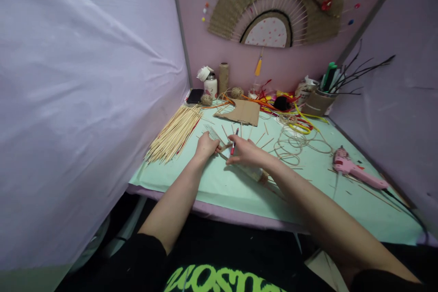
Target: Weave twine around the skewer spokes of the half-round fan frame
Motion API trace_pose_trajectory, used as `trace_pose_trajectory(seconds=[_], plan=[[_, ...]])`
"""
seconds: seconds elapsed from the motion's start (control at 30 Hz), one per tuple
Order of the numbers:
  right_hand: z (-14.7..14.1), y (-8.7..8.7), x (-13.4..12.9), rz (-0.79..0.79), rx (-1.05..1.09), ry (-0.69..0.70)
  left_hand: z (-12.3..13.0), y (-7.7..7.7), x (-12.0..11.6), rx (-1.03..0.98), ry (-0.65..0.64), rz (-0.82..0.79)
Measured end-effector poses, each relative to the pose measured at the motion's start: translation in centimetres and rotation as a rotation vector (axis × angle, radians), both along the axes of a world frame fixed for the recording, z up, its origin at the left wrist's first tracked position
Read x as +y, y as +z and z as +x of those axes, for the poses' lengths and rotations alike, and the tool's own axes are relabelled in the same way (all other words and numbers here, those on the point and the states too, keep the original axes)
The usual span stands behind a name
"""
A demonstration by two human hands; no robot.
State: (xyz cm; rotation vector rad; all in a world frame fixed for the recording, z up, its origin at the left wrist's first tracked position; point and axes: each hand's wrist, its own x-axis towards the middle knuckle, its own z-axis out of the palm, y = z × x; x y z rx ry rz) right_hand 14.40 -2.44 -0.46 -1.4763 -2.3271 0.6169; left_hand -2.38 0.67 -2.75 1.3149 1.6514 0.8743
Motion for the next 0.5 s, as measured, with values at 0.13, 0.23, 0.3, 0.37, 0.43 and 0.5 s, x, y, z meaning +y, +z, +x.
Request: trace_pose_trajectory(seconds=[0.13,0.23,0.3,0.37,0.43,0.5], plan=[[0.0,0.9,2.5,0.003,0.346,-0.083,0.0,0.2,0.0,0.026,0.0,-0.011],[-0.6,0.3,4.0,-0.095,0.588,-0.179,0.1,0.2,-0.1,0.024,0.001,-0.005],[-1.0,-0.5,4.5,-0.094,0.677,-0.224,0.0,0.1,0.0,0.017,-0.005,0.007],[-1.3,-1.5,4.7,-0.041,0.742,-0.256,0.0,0.0,0.0,0.016,-0.008,0.019],[-1.4,-2.2,4.7,-0.01,0.796,-0.267,-0.1,-0.1,0.1,0.016,-0.006,0.017],[-1.4,-2.6,4.7,-0.014,0.818,-0.254,-0.2,-0.2,0.1,0.018,-0.007,0.012]])
